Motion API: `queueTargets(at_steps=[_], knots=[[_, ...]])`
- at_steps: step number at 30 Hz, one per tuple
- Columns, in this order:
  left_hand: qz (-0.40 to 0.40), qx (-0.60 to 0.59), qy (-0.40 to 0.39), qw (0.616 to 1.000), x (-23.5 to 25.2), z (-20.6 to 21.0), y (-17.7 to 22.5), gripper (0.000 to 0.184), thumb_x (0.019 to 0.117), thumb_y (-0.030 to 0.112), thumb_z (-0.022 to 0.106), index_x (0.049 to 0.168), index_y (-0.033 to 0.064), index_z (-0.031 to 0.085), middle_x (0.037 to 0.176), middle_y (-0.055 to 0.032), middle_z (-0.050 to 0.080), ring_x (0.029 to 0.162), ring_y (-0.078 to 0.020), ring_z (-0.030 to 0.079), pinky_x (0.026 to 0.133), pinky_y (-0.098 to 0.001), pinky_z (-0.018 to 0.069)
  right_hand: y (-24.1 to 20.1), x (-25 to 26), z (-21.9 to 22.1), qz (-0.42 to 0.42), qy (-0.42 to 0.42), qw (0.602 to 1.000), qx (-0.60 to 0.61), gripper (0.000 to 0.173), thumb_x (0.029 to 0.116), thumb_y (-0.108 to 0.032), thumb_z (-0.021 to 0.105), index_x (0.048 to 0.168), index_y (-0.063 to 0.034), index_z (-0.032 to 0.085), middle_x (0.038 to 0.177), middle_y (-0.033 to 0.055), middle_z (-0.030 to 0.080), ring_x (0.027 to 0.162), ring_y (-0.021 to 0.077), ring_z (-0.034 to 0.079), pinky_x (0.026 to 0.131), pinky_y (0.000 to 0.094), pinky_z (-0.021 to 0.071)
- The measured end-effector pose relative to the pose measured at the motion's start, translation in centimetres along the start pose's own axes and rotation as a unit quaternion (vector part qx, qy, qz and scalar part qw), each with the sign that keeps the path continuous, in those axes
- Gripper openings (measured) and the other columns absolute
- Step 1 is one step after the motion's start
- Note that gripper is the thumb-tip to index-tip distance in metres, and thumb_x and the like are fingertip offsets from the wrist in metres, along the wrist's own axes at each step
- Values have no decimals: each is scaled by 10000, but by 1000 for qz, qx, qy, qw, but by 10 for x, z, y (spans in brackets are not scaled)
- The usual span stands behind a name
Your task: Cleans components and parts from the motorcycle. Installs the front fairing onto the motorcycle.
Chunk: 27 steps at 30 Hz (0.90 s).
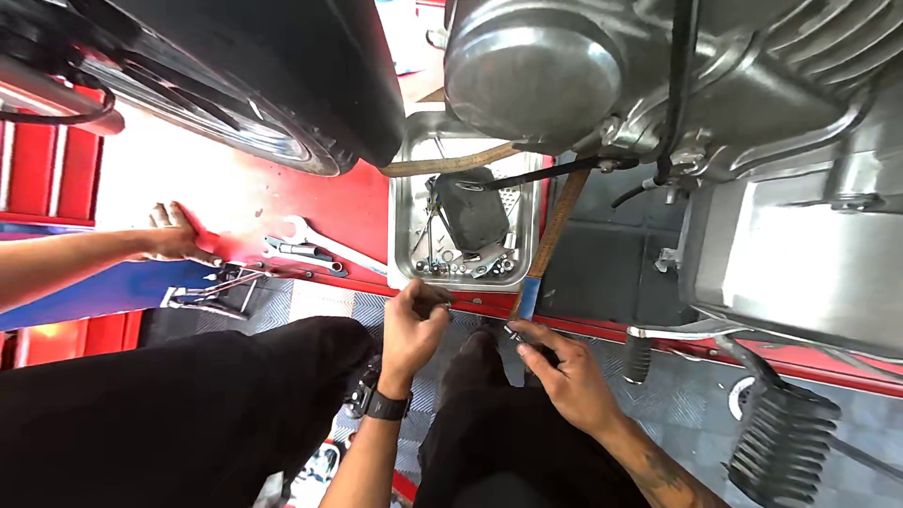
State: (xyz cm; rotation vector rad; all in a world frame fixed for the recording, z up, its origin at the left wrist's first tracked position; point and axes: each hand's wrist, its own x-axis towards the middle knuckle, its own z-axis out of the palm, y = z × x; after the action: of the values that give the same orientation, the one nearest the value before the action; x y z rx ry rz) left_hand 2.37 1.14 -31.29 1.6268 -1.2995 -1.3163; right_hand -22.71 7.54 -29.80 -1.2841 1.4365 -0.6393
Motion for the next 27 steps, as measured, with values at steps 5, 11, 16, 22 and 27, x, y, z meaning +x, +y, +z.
queueTargets(at_steps=[5,11,16,22,27], knots=[[-48,18,-31,998,-13,20,-5,64,932,127,647,989,98,648,801,-33,712,584,-164,654,515,-327,568,-4,2,2,5,1,1000,-2,290,1034,-272,575,1290,-264,710,1038,-81,741,770,54,681,721,279,604],[-23,87,-23,996,-4,25,-11,207,973,161,672,1173,115,693,985,9,739,728,-104,702,657,-322,626,-2,3,2,14,-5,1000,8,289,1039,-271,573,1294,-259,707,1070,-77,742,795,68,696,734,292,617],[-182,22,30,983,49,37,2,419,995,269,680,1356,70,602,965,-100,738,670,-206,692,611,-405,603,0,4,3,21,-9,1000,0,288,1039,-300,567,1282,-256,713,967,-58,736,761,69,682,715,282,604],[-264,154,59,950,109,63,1,405,916,392,688,1195,102,727,1020,-160,747,968,-369,718,863,-654,549,-3,2,2,12,-7,1000,-7,304,1035,-307,559,1301,-281,703,992,-67,738,760,81,687,696,304,612],[-300,-23,87,950,110,65,8,257,935,294,707,1034,59,738,788,-77,720,601,-173,646,559,-367,544,1,-3,-6,20,18,1000,-4,316,1026,-312,568,1310,-277,702,882,-56,726,711,91,678,661,295,604]])
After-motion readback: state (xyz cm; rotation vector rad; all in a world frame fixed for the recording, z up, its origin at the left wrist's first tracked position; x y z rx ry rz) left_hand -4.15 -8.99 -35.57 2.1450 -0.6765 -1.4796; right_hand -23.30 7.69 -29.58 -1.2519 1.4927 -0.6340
